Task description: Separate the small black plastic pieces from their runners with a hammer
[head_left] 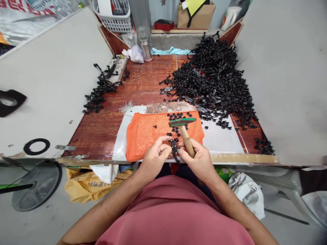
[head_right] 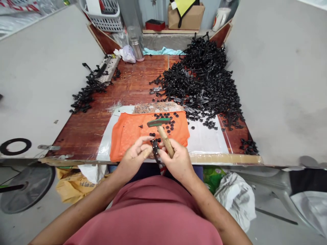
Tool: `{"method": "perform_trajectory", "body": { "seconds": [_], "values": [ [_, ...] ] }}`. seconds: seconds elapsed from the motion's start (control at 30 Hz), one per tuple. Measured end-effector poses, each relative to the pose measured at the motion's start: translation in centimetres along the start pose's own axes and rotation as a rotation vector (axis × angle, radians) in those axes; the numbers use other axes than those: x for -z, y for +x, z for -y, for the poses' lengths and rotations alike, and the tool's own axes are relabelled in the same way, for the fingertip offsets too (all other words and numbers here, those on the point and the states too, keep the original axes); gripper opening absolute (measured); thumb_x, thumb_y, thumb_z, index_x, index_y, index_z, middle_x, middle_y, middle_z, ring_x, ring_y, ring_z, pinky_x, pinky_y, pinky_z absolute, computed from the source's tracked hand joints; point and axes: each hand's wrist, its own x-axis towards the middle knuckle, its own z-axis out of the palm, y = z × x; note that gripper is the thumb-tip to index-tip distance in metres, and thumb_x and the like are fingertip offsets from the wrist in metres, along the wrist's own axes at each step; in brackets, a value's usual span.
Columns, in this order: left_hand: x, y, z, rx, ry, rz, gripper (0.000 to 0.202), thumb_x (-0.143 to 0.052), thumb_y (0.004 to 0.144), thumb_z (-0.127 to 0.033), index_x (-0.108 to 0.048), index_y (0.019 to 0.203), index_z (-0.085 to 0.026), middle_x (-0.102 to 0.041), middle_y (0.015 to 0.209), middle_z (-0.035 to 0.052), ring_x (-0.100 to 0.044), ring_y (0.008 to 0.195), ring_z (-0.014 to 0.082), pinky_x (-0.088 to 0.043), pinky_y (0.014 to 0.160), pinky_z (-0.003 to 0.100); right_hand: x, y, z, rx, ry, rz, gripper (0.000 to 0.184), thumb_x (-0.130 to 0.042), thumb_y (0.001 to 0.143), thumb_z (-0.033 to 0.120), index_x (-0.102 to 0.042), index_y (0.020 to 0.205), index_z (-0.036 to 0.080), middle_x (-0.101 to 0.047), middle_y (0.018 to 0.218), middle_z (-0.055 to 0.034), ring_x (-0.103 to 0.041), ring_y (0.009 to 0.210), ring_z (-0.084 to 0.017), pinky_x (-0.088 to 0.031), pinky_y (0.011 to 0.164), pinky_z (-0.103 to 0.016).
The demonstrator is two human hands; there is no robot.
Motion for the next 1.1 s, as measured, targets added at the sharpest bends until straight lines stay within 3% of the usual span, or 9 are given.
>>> {"method": "perform_trajectory", "body": {
  "seconds": [0.1,0.2,0.3,0.4,0.5,0.7,0.87,1.0,1.1],
  "values": [
    [0.6,-0.3,0.2,-0.119,0.480,-0.102,0.030,-0.058,0.095,-0.033,-0.063,0.123,-0.022,-0.065,0.069,-0.0025,-0.063,0.067,0.0158,-0.051,0.074,0.030,0.3,0.0,0.0,-0.091,0.154,0.028,0.024,-0.073,0.080,0.036,-0.063,0.094,0.021,-0.055,0.066,0.0077,-0.044,0.046,-0.007,-0.041,0.045,-0.022],
    [1.1,-0.3,-0.2,-0.442,0.905,-0.298,0.029,-0.067,0.091,-0.037,-0.072,0.116,-0.022,-0.069,0.085,0.0051,-0.064,0.083,0.0220,-0.050,0.087,0.039,0.5,0.0,0.1,-0.121,0.226,0.035,0.028,-0.074,0.078,0.038,-0.059,0.095,0.021,-0.053,0.066,0.0091,-0.037,0.042,-0.005,-0.035,0.041,-0.020],
    [1.3,-0.1,-1.1,-0.654,1.031,-0.223,0.037,-0.067,0.091,-0.039,-0.070,0.125,-0.025,-0.070,0.117,0.0127,-0.062,0.113,0.0301,-0.038,0.111,0.052,0.8,-0.2,0.2,-0.094,0.177,0.048,0.026,-0.074,0.078,0.034,-0.059,0.095,0.020,-0.055,0.069,0.0083,-0.041,0.046,-0.006,-0.038,0.044,-0.020],
    [0.8,0.2,-1.5,-0.587,0.975,0.032,0.032,-0.057,0.096,-0.031,-0.069,0.125,-0.026,-0.074,0.106,0.0095,-0.065,0.103,0.0267,-0.035,0.114,0.053,1.0,-0.4,0.5,-0.045,0.105,0.041,0.023,-0.072,0.078,0.031,-0.060,0.094,0.020,-0.057,0.070,0.0067,-0.048,0.054,-0.008,-0.043,0.051,-0.022],
    [0.4,0.4,-1.3,-0.410,0.810,0.142,0.026,-0.047,0.100,-0.030,-0.070,0.112,-0.024,-0.075,0.099,0.0068,-0.067,0.090,0.0222,-0.048,0.093,0.039,1.1,-0.5,0.5,-0.029,0.072,0.006,0.021,-0.072,0.078,0.032,-0.059,0.092,0.021,-0.060,0.071,0.0052,-0.053,0.059,-0.011,-0.048,0.056,-0.024],
    [2.3,1.9,-1.1,-0.193,0.556,-0.014,0.025,-0.045,0.101,-0.036,-0.064,0.093,-0.022,-0.064,0.079,-0.0004,-0.057,0.072,0.0159,-0.043,0.069,0.028,2.6,-0.9,-0.7,-0.086,0.041,-0.051,0.027,-0.070,0.086,0.038,-0.062,0.106,0.021,-0.073,0.102,-0.0030,-0.050,0.054,-0.009,-0.043,0.049,-0.023],
    [3.8,5.0,-2.1,-0.164,0.432,-0.075,0.025,-0.056,0.093,-0.043,-0.061,0.087,-0.019,-0.058,0.076,-0.0012,-0.051,0.072,0.0145,-0.040,0.067,0.026,4.0,-2.2,-2.6,-0.098,-0.070,-0.065,0.026,-0.063,0.093,0.041,-0.063,0.110,0.021,-0.065,0.082,0.0027,-0.047,0.051,-0.010,-0.038,0.046,-0.022],
    [3.4,6.1,-2.7,-0.120,0.369,-0.040,0.023,-0.071,0.078,-0.037,-0.058,0.082,-0.019,-0.050,0.069,-0.0046,-0.044,0.064,0.0113,-0.037,0.063,0.023,3.7,-2.8,-3.0,-0.068,-0.092,-0.049,0.020,-0.058,0.097,0.039,-0.064,0.107,0.022,-0.064,0.081,0.0030,-0.046,0.052,-0.010,-0.037,0.046,-0.022],
    [2.7,5.8,-2.6,-0.124,0.349,-0.008,0.022,-0.072,0.078,-0.036,-0.059,0.082,-0.019,-0.053,0.072,-0.0035,-0.047,0.069,0.0117,-0.039,0.067,0.024,2.9,-2.3,-2.0,-0.030,-0.052,-0.053,0.021,-0.055,0.099,0.039,-0.065,0.105,0.022,-0.065,0.083,0.0020,-0.047,0.053,-0.010,-0.038,0.048,-0.023]
  ]
}}
